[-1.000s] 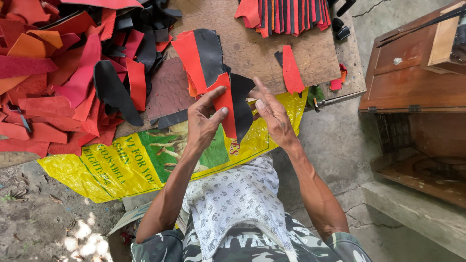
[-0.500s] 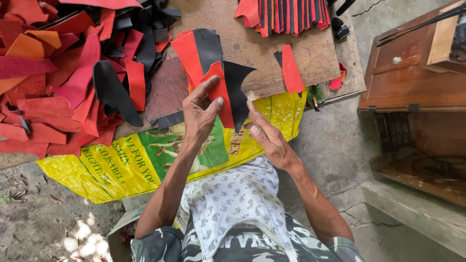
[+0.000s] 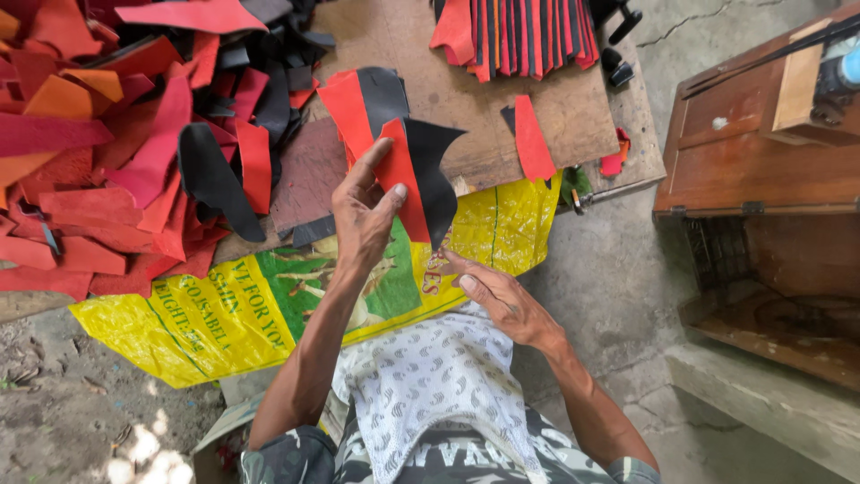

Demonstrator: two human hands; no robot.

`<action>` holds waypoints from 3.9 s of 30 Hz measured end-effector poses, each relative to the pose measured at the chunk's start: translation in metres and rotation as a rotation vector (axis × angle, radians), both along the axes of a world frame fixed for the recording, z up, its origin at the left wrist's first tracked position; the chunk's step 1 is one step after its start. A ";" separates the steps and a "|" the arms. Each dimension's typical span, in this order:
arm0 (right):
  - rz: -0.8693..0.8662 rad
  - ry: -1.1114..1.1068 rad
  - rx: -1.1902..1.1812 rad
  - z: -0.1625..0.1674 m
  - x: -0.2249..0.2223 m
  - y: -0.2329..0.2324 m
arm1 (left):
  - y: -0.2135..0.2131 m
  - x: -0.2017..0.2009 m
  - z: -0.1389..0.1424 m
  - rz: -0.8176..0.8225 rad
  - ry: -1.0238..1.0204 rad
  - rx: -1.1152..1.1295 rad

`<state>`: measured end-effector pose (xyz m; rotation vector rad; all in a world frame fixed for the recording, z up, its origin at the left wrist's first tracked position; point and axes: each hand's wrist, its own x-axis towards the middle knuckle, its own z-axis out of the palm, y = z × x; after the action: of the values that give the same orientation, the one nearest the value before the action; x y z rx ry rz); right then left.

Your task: The person aligns red and black leather pieces on a wooden workbench, then applies glue to the edges and presses them together. They repeat this process for multiple pairs, stacking the assembled pieces on the table.

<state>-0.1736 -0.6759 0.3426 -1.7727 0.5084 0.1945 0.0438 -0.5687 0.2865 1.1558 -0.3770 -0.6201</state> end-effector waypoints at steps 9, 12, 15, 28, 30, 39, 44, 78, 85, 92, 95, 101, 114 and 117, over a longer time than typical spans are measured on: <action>-0.399 -0.417 0.159 -0.015 0.021 0.008 | 0.045 -0.013 0.019 -0.107 0.146 -0.049; -0.367 -0.472 0.243 -0.020 0.032 0.024 | 0.063 -0.022 0.015 -0.125 0.202 -0.171; -0.380 -0.473 0.231 -0.021 0.037 0.046 | 0.086 -0.031 0.009 -0.120 0.214 -0.176; -0.176 -0.296 0.153 0.008 0.042 0.133 | 0.186 -0.011 0.040 -0.207 -0.114 0.154; -0.176 -0.288 0.225 0.001 0.045 0.136 | 0.199 -0.004 0.041 -0.313 -0.074 0.378; -0.484 -0.600 0.203 -0.042 0.061 0.061 | 0.227 0.008 0.031 0.396 0.017 -0.071; -0.377 -0.442 0.119 -0.028 0.065 0.050 | 0.179 -0.008 0.016 0.189 0.235 -0.142; 0.023 -0.267 0.173 0.017 0.104 -0.022 | 0.050 0.018 -0.005 -0.395 0.098 -0.211; 0.021 -0.285 0.190 0.004 0.112 -0.068 | 0.002 0.033 -0.011 -0.404 0.102 -0.247; -0.081 -0.441 0.140 -0.008 0.147 -0.107 | -0.052 0.067 -0.012 -0.392 -0.034 -0.201; -0.025 -0.465 0.144 -0.002 0.160 -0.124 | -0.065 0.088 -0.006 -0.414 -0.038 -0.256; 0.020 -0.522 0.122 0.012 0.192 -0.148 | -0.088 0.116 0.008 -0.412 -0.017 -0.253; 0.082 -0.501 0.072 0.013 0.206 -0.171 | -0.106 0.129 0.006 -0.369 -0.284 -0.069; 0.097 -0.500 0.102 0.014 0.205 -0.172 | -0.106 0.128 0.007 -0.388 -0.255 -0.070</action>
<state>0.0313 -0.8475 0.3565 -1.6688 0.0511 -0.1539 0.1719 -0.6750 0.2940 1.1050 -0.8476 -0.7908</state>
